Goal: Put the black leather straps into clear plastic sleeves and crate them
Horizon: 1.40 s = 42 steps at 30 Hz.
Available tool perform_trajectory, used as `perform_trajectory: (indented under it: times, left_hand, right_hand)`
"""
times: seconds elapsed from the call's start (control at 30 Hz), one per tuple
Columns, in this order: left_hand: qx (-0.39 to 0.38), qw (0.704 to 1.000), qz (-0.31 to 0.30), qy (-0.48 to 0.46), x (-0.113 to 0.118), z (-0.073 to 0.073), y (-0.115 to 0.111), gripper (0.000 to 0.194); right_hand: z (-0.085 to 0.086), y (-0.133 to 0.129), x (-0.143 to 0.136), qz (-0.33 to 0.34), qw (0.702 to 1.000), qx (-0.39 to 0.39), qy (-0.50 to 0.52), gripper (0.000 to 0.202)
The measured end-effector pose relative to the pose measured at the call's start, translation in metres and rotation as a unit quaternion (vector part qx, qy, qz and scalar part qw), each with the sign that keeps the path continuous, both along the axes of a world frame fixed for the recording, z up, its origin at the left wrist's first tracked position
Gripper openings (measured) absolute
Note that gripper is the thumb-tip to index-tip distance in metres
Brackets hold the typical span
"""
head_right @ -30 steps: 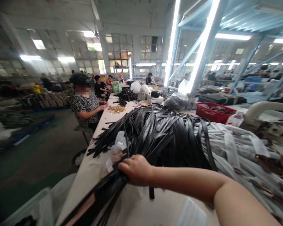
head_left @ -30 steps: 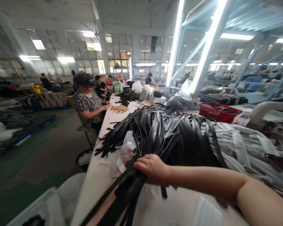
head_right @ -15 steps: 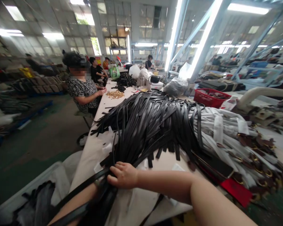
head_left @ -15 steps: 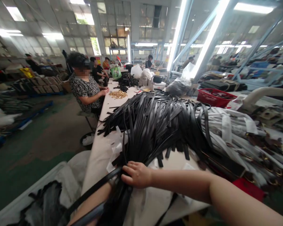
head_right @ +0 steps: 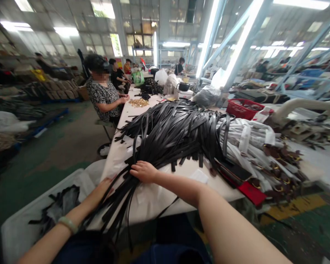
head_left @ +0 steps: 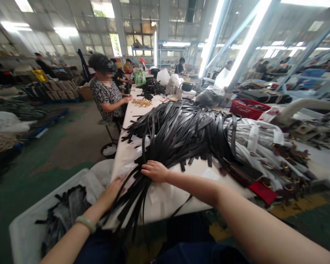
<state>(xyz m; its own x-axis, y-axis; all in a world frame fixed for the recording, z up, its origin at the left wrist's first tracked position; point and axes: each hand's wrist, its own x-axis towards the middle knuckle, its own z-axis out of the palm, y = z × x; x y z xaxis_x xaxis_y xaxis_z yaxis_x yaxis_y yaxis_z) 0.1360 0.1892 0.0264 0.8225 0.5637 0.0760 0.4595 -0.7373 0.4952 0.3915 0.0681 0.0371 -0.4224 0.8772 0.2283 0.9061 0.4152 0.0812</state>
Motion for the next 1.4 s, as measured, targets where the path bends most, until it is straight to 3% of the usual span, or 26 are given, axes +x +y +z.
perform_trajectory:
  times: [0.13, 0.27, 0.4, 0.5, 0.63, 0.77, 0.83, 0.93, 1.0, 1.1, 1.17, 1.2, 1.27, 1.33, 1.37, 1.4]
  left_hand:
    - [-0.061, 0.996, -0.059, 0.036, -0.01, 0.016, -0.013, 0.049]
    - [-0.09, 0.992, 0.027, 0.083, -0.029, 0.026, -0.021, 0.041]
    - [-0.096, 0.985, 0.113, 0.089, -0.05, 0.026, -0.032, 0.046]
    - [-0.099, 0.981, 0.146, 0.081, -0.059, 0.02, -0.035, 0.045]
    - [-0.093, 0.98, 0.155, 0.08, -0.058, 0.01, -0.023, 0.042]
    - [0.034, 0.985, 0.162, 0.056, -0.043, 0.018, -0.026, 0.037]
    - [0.078, 0.988, 0.133, 0.028, -0.034, 0.028, -0.049, 0.028]
    - [0.06, 0.997, 0.037, 0.022, -0.021, 0.037, -0.108, 0.021]
    - [0.05, 0.997, -0.008, 0.057, -0.017, 0.032, -0.149, 0.022]
    - [0.068, 0.992, 0.004, 0.103, -0.015, 0.015, -0.185, 0.014]
    - [0.056, 0.995, 0.026, 0.078, -0.017, 0.006, -0.191, 0.016]
    - [0.03, 0.998, 0.04, 0.047, -0.018, 0.005, -0.19, 0.02]
    - [-0.074, 0.994, 0.075, -0.017, -0.02, 0.009, -0.187, 0.025]
    - [-0.234, 0.967, 0.086, -0.043, -0.023, 0.02, -0.185, 0.028]
    - [-0.311, 0.946, 0.076, -0.044, -0.025, 0.026, -0.186, 0.03]
    - [-0.372, 0.925, 0.061, -0.043, -0.028, 0.032, -0.187, 0.032]
  right_hand:
    - [0.004, -0.006, -0.004, 0.011, 0.999, -0.036, 0.023, 0.039]
    - [0.018, -0.021, -0.005, 0.01, 0.997, -0.075, 0.013, 0.074]
    - [0.027, -0.047, 0.001, -0.094, 0.991, -0.089, 0.02, 0.097]
    - [0.017, -0.073, 0.007, -0.183, 0.976, -0.103, 0.051, 0.094]
    - [-0.011, -0.11, 0.001, -0.256, 0.957, -0.07, 0.119, 0.072]
    - [-0.025, -0.137, -0.02, -0.276, 0.939, -0.016, 0.204, 0.055]
    - [-0.026, -0.147, -0.031, -0.272, 0.931, 0.004, 0.243, 0.049]
    - [-0.023, -0.162, -0.043, -0.261, 0.919, 0.022, 0.294, 0.042]
    - [-0.022, -0.173, -0.051, -0.247, 0.911, 0.025, 0.329, 0.036]
    - [-0.021, -0.186, -0.065, -0.214, 0.892, -0.037, 0.397, 0.027]
    - [-0.021, -0.187, -0.077, -0.189, 0.851, -0.135, 0.471, 0.024]
    - [-0.021, -0.185, -0.084, -0.179, 0.809, -0.196, 0.525, 0.026]
    - [-0.019, -0.177, -0.098, -0.152, 0.675, -0.327, 0.644, 0.039]
    - [-0.015, -0.165, -0.11, -0.105, 0.53, -0.421, 0.729, 0.054]
    - [-0.012, -0.16, -0.116, -0.081, 0.485, -0.439, 0.752, 0.058]
    - [-0.01, -0.154, -0.12, -0.062, 0.468, -0.44, 0.764, 0.058]
